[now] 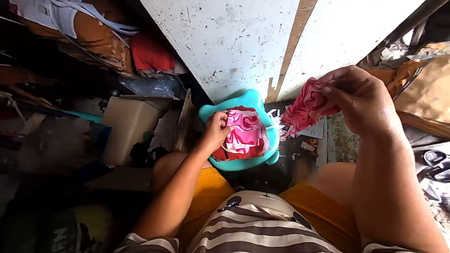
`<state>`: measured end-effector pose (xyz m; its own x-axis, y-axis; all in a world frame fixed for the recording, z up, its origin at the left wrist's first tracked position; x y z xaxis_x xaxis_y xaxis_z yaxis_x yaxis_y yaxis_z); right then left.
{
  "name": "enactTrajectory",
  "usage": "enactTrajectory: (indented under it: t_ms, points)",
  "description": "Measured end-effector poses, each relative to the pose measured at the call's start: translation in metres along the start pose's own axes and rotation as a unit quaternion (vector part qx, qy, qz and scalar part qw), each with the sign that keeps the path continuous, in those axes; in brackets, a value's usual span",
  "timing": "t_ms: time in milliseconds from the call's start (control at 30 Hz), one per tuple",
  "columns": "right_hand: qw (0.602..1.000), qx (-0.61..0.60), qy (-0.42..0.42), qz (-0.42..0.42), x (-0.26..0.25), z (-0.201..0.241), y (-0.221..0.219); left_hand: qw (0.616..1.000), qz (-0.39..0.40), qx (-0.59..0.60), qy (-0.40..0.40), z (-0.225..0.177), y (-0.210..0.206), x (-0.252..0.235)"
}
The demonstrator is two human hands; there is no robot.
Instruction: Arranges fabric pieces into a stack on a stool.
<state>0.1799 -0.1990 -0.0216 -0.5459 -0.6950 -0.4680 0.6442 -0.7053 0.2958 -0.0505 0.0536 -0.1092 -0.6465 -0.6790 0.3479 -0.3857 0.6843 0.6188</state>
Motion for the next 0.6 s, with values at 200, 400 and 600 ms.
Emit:
enactTrajectory:
  t_ms: [200, 400, 600]
  points:
    - [0.999, -0.018, 0.026, 0.029, -0.021, 0.019, -0.015, 0.994, -0.013, -0.079, -0.072, -0.007, 0.026, 0.007]
    - [0.991, -0.016, 0.101, 0.082, -0.062, 0.06, -0.05, 0.984, 0.026, 0.045, -0.172, -0.041, 0.076, 0.01]
    - [0.984, 0.001, 0.102, 0.149, -0.077, 0.073, -0.134, 0.971, 0.053, 0.202, -0.119, -0.02, 0.083, -0.009]
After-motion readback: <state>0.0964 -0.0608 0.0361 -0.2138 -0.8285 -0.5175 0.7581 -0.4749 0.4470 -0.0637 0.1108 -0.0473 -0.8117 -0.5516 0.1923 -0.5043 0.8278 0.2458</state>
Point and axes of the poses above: each hand's wrist, its own x-axis away from the middle knuckle, its own y-axis out of the back of the hand, z = x × y, the point moved 2 cm from there along -x, towards the middle knuckle, and after that the axes turned 12 degrees about y, right-handed, at the moved point
